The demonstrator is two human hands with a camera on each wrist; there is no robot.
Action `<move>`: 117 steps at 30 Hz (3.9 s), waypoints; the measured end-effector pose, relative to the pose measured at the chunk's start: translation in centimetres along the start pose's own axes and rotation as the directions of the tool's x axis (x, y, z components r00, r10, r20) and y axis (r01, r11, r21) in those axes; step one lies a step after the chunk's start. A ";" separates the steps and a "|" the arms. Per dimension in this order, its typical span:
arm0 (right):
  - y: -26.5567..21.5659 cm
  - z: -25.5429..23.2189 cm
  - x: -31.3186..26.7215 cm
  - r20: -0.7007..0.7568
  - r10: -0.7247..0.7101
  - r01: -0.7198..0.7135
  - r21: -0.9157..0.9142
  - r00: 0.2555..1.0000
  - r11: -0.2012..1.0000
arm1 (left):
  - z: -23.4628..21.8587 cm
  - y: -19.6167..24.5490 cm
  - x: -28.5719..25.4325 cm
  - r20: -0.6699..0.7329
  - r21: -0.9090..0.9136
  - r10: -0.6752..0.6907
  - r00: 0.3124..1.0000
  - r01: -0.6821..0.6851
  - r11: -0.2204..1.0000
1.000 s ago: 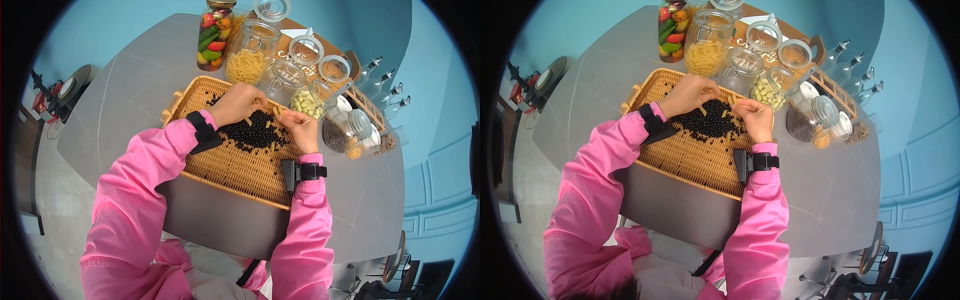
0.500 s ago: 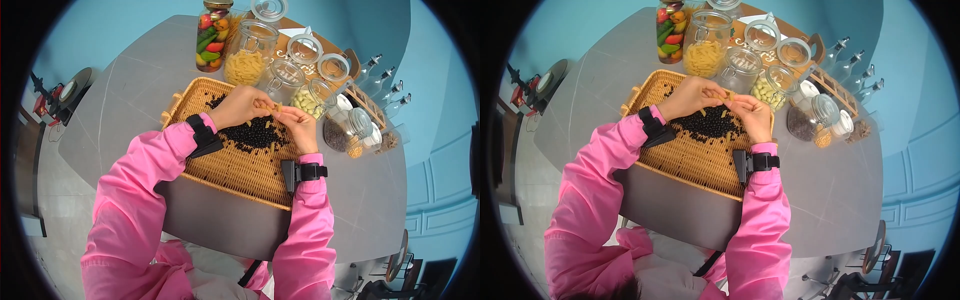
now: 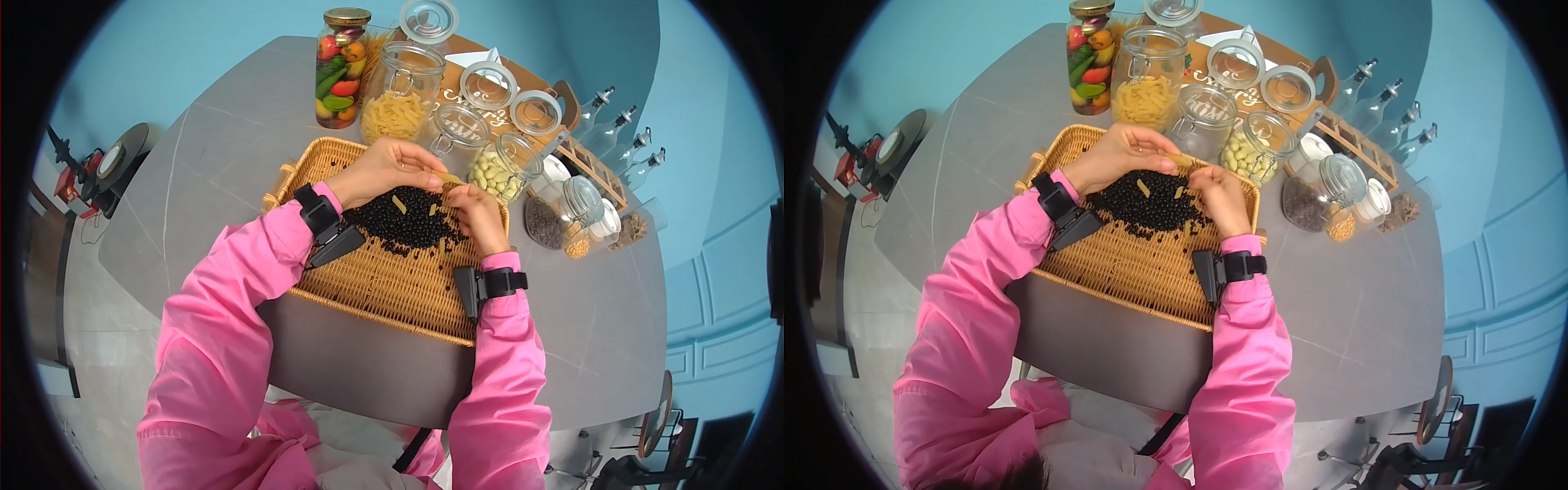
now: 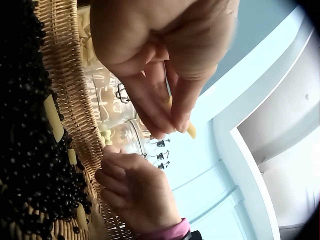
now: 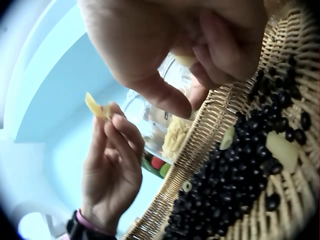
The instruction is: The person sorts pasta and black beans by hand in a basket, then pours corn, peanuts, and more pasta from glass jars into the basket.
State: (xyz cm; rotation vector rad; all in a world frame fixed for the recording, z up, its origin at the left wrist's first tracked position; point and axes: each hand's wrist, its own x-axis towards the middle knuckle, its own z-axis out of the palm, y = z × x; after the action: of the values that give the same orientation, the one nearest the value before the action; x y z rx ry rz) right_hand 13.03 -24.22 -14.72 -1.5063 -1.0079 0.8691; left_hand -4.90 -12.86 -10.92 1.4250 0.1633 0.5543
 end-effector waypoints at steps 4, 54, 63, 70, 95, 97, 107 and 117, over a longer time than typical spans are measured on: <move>-1.1 1.2 -0.7 -0.091 -0.094 0.030 -0.545 0.991 0.838 | 0.2 0.3 -0.2 0.009 0.062 0.017 1.000 -0.017 0.998; -5.5 1.1 -4.2 0.020 0.176 -0.070 -0.870 0.984 0.488 | -0.9 -0.1 0.2 -0.145 -0.009 0.054 0.988 -0.056 0.998; -4.1 1.6 -3.0 0.070 0.184 -0.031 -0.870 0.980 0.492 | -1.4 -0.3 0.4 -0.174 0.022 0.052 0.983 -0.049 0.999; -3.5 1.4 -3.0 0.078 0.139 -0.004 -0.858 0.987 0.513 | -1.3 -0.5 0.4 -0.168 0.026 0.053 0.984 -0.049 0.998; -1.0 6.1 -0.9 -0.001 -0.342 0.235 -0.724 0.940 0.649 | -0.5 2.1 1.3 -0.334 0.509 0.434 0.837 -0.227 0.830; -0.6 6.1 -0.7 -0.013 -0.337 0.219 -0.736 0.941 0.640 | -1.2 4.7 2.7 -0.360 0.579 0.533 0.766 -0.265 0.771; 0.1 6.0 -0.4 0.078 -0.350 0.261 -0.817 0.934 0.515 | -5.7 10.4 8.6 -0.157 0.970 0.487 0.859 0.042 0.240; -1.3 6.0 -1.1 0.044 -0.408 0.274 -0.806 0.912 0.525 | -4.9 8.7 8.7 -0.139 0.977 0.648 0.749 -0.003 0.213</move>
State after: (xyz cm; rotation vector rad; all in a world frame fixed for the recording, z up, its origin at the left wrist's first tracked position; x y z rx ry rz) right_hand 6.91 -22.90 -14.37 -1.9604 -1.6419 -0.0641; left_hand -1.78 -4.16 -1.41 2.5230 0.7654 1.4363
